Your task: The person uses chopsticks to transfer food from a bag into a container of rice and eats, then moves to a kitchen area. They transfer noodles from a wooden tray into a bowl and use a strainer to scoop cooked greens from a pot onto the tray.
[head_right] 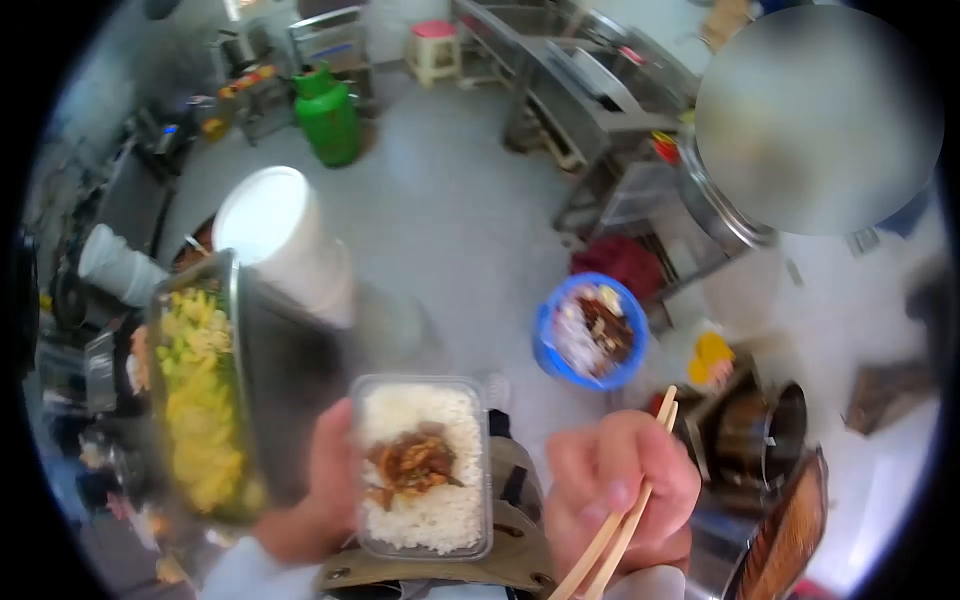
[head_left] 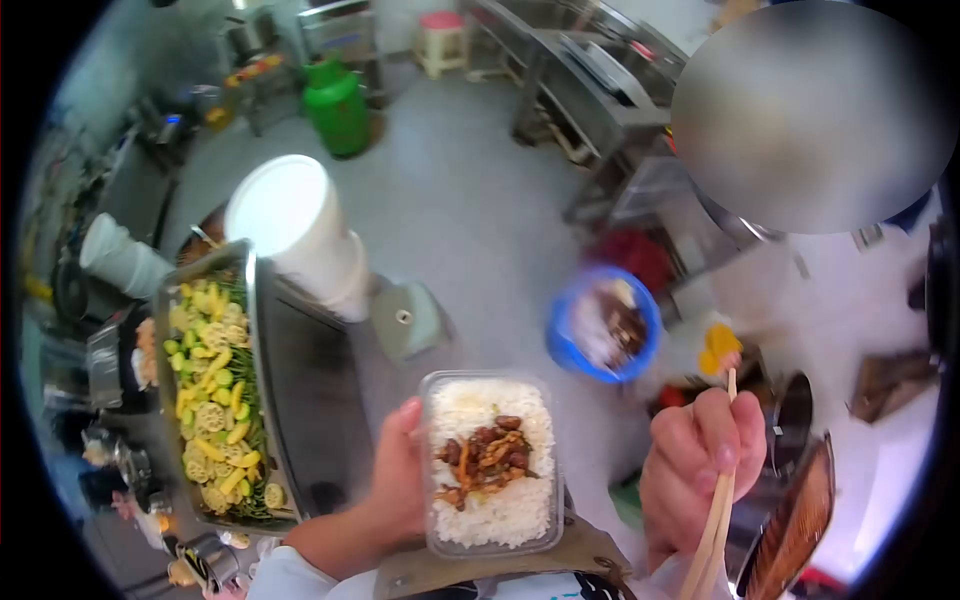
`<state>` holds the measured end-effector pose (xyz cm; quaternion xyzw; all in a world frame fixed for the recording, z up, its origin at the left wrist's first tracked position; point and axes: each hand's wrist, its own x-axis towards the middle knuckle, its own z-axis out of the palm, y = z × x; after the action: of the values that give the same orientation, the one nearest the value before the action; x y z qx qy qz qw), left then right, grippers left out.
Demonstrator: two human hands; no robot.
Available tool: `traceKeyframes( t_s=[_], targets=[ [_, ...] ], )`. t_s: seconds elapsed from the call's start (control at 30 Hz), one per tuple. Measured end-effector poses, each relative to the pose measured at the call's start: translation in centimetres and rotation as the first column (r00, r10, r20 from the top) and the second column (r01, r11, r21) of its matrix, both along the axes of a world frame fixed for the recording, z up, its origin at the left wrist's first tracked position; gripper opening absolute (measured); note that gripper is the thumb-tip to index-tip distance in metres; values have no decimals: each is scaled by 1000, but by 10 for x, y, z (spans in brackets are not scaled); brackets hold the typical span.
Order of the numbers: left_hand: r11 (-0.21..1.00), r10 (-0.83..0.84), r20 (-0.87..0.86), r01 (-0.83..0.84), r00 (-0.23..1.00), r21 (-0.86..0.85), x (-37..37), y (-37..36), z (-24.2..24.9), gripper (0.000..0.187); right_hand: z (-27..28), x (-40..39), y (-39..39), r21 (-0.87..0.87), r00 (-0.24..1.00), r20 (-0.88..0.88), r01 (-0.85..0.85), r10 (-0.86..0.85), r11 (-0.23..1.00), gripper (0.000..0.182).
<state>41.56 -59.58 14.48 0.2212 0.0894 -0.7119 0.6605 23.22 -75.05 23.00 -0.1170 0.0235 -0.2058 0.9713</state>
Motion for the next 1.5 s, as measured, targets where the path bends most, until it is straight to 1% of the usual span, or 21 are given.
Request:
traceKeyframes(
  t_s=[0.1,0.13,0.2,0.23,0.3,0.37,0.4,0.43,0.5,0.57,0.63,0.73,0.83,0.87,1.0,1.1,1.13,1.23,1.37,1.4,1.5],
  targets=[
    [991,106,52,-110,993,82,21,-39,-4,77,-29,31,-61,138,997,62,-59,51,989,45],
    [968,166,148,-190,975,163,27,-56,1,77,-41,42,-84,110,996,60,-66,60,992,45],
    [962,214,152,-235,965,137,44,-81,-10,76,-63,63,-121,95,999,47,-26,22,995,43],
    [953,243,178,-269,954,142,51,-95,-9,77,-71,75,-139,17,998,47,-39,38,999,42],
    [925,363,150,-376,920,64,64,-125,-11,72,-88,95,-178,-266,999,-7,-38,37,963,37],
    [904,428,88,-428,899,-27,72,-151,-2,70,-88,110,-209,-403,996,-82,-19,-16,915,30],
    [872,485,142,-489,863,-4,78,-167,2,70,-88,121,-226,-471,992,-110,-5,-53,882,27],
    [833,539,189,-553,821,23,84,-181,3,71,-92,134,-247,-572,990,-81,50,-117,818,24],
    [805,592,65,-585,804,-101,101,-200,-6,72,-102,145,-277,-737,974,-73,93,-215,669,21],
    [806,592,54,-590,804,-52,116,-219,4,72,-88,162,-297,-791,943,-106,113,-316,601,24],
    [803,597,146,-588,789,-102,135,-237,8,68,-73,183,-316,-867,959,48,179,-280,466,27],
    [755,643,258,-654,721,-55,162,-267,16,70,-54,208,-339,-932,961,160,223,-225,287,25],
    [784,615,85,-596,784,-174,187,-293,9,67,-38,234,-355,-948,981,177,191,-79,255,21],
    [786,609,226,-617,761,-39,192,-306,13,67,-37,241,-364,-959,985,169,173,-35,224,16],
    [834,537,272,-551,798,-31,229,-347,5,68,-29,283,-383,-979,990,130,137,-53,149,13],
    [857,507,215,-515,835,-21,271,-373,2,68,-25,331,-404,-985,987,154,150,-47,-81,13],
    [856,512,171,-516,842,-21,288,-381,1,68,-22,350,-411,-968,979,202,194,-31,-159,21],
    [852,523,89,-522,848,-32,338,-400,5,67,-6,394,-434,-998,989,65,62,-131,-26,14],
    [812,583,110,-579,805,-72,405,-418,9,67,4,463,-451,-988,990,78,92,-115,125,18],
    [801,599,84,-595,797,-68,420,-423,8,66,-1,478,-460,-988,993,92,100,-72,121,22],
    [787,613,71,-599,787,-147,455,-432,1,65,-8,519,-470,-995,976,96,101,-194,19,25]
  ],
)
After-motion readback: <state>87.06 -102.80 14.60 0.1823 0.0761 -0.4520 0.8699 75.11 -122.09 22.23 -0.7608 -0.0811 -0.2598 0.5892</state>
